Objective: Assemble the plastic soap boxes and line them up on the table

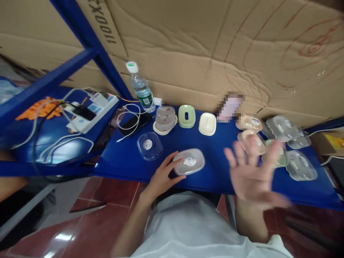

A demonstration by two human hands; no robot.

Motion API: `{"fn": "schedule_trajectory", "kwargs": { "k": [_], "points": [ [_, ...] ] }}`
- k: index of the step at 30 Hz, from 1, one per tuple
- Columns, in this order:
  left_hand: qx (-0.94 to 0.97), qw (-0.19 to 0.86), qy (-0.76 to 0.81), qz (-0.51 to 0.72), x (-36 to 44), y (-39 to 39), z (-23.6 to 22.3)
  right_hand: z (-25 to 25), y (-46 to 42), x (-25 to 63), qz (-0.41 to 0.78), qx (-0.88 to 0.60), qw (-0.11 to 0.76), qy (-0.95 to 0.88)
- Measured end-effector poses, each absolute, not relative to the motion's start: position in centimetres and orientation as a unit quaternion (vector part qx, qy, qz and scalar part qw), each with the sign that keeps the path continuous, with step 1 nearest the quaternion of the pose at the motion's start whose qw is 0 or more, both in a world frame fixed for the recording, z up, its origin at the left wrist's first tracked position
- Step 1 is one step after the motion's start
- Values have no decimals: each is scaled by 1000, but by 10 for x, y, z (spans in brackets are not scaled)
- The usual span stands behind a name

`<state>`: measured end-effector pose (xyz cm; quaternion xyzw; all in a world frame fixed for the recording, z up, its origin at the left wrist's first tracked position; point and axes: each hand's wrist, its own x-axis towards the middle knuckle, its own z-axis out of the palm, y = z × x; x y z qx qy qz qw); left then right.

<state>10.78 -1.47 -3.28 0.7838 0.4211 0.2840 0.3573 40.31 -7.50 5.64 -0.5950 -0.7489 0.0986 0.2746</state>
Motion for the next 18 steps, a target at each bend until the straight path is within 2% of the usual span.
{"fn": "schedule_trajectory", "kwargs": {
  "k": [2, 5, 9, 14, 18],
  "points": [
    [787, 367, 401, 291, 105, -15, -31, 43, -59, 397, 170, -536, 272, -781],
    [789, 382, 389, 285, 102, -14, -29, 15, -47, 391, 246, -468, 221, -820],
    [784, 399, 392, 270, 105, -9, -27, -10, -42, 396, 243, -474, 212, -819],
    [790, 393, 381, 277, 113, -3, -16, -12, -39, 405, 224, -465, 247, -820],
    [797, 299, 425, 307, 108, -7, -4, -2, -51, 431, 153, -541, 316, -764]
  ]
}}
